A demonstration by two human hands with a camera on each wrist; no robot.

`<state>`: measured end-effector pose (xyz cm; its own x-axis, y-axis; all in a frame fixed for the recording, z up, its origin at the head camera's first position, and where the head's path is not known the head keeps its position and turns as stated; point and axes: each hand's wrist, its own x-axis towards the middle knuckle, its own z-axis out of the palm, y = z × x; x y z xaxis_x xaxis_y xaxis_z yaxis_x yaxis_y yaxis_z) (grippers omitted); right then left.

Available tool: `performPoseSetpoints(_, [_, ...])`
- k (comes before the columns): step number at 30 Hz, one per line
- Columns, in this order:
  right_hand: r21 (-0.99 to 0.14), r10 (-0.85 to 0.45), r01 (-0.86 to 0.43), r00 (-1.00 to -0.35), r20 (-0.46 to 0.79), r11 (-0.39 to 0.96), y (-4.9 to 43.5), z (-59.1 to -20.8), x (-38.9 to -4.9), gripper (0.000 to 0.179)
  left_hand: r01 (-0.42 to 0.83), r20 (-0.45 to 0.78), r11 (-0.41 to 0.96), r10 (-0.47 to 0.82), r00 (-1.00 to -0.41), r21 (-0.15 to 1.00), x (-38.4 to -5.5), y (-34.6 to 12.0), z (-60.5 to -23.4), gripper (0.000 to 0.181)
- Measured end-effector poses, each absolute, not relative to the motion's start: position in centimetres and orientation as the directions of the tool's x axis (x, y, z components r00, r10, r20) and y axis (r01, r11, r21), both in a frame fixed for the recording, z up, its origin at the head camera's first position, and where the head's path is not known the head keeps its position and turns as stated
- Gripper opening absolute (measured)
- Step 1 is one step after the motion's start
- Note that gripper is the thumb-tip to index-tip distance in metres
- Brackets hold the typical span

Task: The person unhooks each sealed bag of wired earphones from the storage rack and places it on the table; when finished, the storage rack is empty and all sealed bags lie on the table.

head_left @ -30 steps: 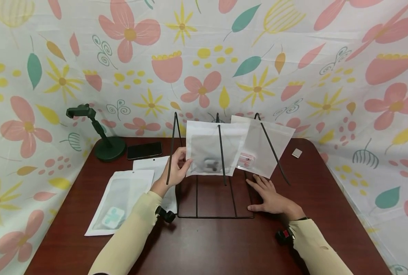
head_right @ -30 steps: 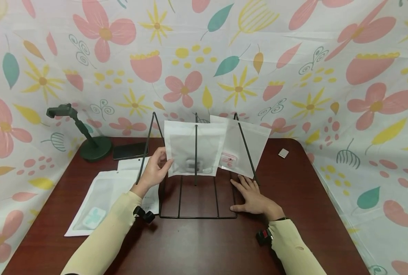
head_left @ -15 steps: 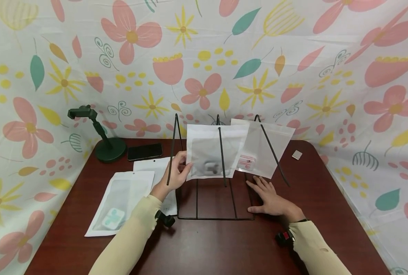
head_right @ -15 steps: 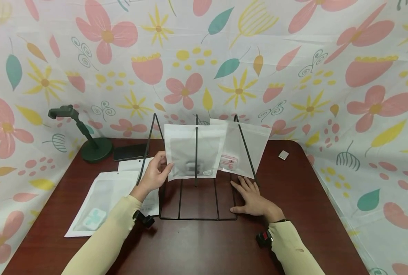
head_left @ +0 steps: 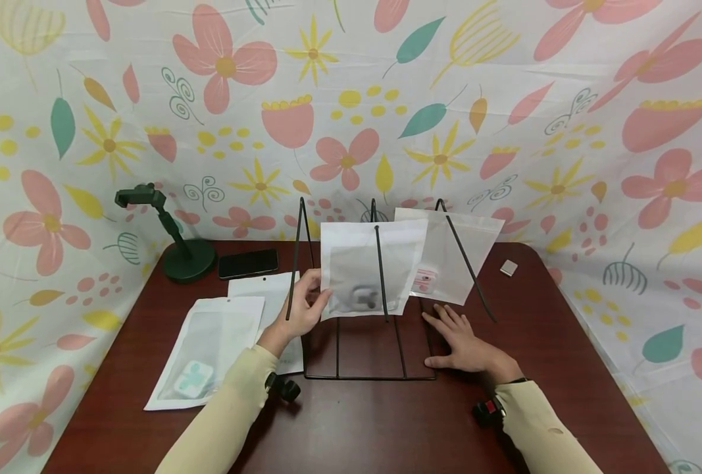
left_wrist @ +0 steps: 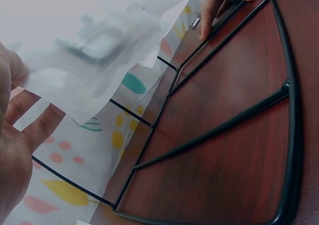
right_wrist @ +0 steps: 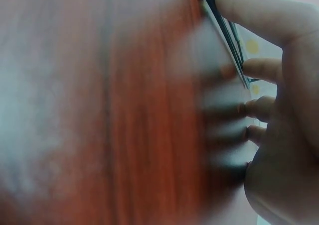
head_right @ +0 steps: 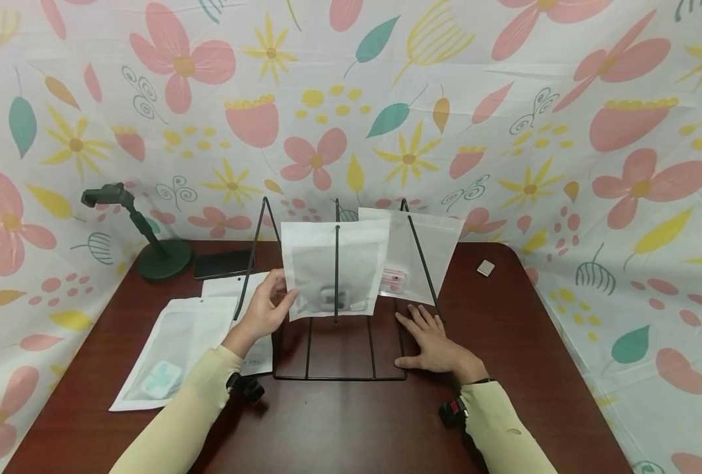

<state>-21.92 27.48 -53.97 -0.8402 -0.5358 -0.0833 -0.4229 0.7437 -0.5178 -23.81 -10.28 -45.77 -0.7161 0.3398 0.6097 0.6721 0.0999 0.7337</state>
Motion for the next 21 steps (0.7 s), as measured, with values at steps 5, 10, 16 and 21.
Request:
performPoseSetpoints(5, [-0.511, -0.533, -0.423, -0.842, -0.082, 0.748, 27.5, -54.0, -21.9, 0.095, 0.674, 0.613, 0.085, 0.343, -0.712, 0.734, -23.4, -10.2, -45.8, 0.028])
performPoseSetpoints(10, [-0.515, -0.534, -0.421, -0.841, -0.086, 0.746, 27.4, -53.8, -21.8, 0.095, 0.682, 0.622, 0.081, 0.345, -0.703, 0.727, -22.9, -10.2, -45.7, 0.027])
performPoseSetpoints(16, [-0.507, -0.534, -0.430, -0.842, -0.073, 0.747, 27.4, -53.7, -21.8, 0.094, 0.691, 0.633, 0.081, 0.337, -0.697, 0.718, -22.5, -10.1, -45.8, 0.027])
performPoseSetpoints(21, [-0.510, -0.533, -0.428, -0.843, -0.072, 0.746, 27.5, -54.0, -21.9, 0.094, 0.711, 0.652, 0.070, 0.345, -0.675, 0.699, -22.4, -9.9, -45.8, 0.030])
